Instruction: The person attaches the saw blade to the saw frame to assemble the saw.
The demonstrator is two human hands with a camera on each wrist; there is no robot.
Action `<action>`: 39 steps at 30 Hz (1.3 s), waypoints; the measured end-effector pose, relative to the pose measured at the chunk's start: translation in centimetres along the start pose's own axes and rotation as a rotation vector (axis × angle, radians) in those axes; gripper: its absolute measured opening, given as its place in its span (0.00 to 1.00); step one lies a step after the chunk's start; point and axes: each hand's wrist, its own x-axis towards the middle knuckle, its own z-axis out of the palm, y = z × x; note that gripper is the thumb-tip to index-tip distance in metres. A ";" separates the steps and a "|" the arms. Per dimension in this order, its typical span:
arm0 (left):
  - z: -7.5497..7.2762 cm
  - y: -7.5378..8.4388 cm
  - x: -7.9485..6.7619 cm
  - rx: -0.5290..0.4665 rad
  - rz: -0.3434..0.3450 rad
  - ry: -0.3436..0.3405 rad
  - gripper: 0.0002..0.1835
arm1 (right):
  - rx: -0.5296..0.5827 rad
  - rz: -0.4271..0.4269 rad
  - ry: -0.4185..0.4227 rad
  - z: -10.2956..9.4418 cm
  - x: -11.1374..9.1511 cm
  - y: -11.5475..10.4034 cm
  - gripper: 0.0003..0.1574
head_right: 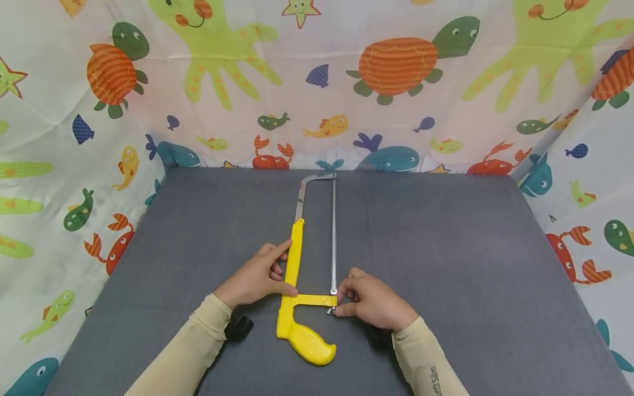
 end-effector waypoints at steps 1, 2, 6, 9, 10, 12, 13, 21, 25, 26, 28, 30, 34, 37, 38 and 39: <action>0.0 0.0 0.0 -0.001 -0.002 0.000 0.66 | -0.001 0.001 0.001 0.0 0.0 0.0 0.12; 0.0 0.0 0.0 -0.002 -0.003 0.000 0.66 | -0.004 0.001 0.003 0.0 0.0 0.0 0.12; 0.0 0.0 0.0 -0.009 0.001 0.002 0.66 | -0.021 0.002 0.016 0.1 0.0 0.0 0.11; -0.1 0.0 0.0 -0.014 0.005 0.005 0.66 | -0.029 0.002 0.025 0.2 0.1 -0.1 0.11; -0.1 0.1 -0.1 -0.014 0.004 0.005 0.66 | -0.032 0.001 0.027 0.2 0.1 -0.1 0.11; -0.2 0.1 -0.1 -0.016 0.001 0.006 0.66 | -0.030 0.000 0.031 0.3 0.1 -0.2 0.11; -0.2 0.1 -0.1 -0.016 0.000 0.006 0.66 | -0.028 -0.004 0.033 0.3 0.1 -0.2 0.11; -0.1 0.1 -0.1 -0.019 0.002 0.006 0.65 | -0.010 -0.007 0.056 0.4 0.1 -0.6 0.12; -0.1 0.1 -0.1 -0.020 -0.003 0.005 0.66 | -0.016 -0.008 0.067 0.4 0.1 -0.8 0.12; -0.1 0.2 -0.1 -0.021 -0.003 0.005 0.66 | -0.019 -0.007 0.070 0.4 0.1 -0.8 0.12; -0.1 0.2 -0.1 -0.023 -0.001 0.006 0.66 | -0.024 -0.004 0.073 0.4 0.1 -0.8 0.12; -0.1 0.2 0.0 -0.026 0.004 0.007 0.66 | -0.026 -0.002 0.076 0.4 0.1 -0.7 0.12; -0.1 0.2 -0.1 -0.031 0.010 0.009 0.66 | -0.016 0.006 0.071 0.4 0.2 -0.6 0.12; -0.1 0.1 0.0 -0.032 0.006 0.009 0.66 | 0.001 0.012 0.068 0.3 0.3 -0.5 0.13; -0.1 0.1 0.0 -0.032 0.004 0.010 0.66 | 0.003 0.012 0.068 0.4 0.3 -0.5 0.13; -0.1 0.0 0.0 -0.031 0.003 0.011 0.66 | 0.007 0.010 0.066 0.4 0.3 -0.4 0.14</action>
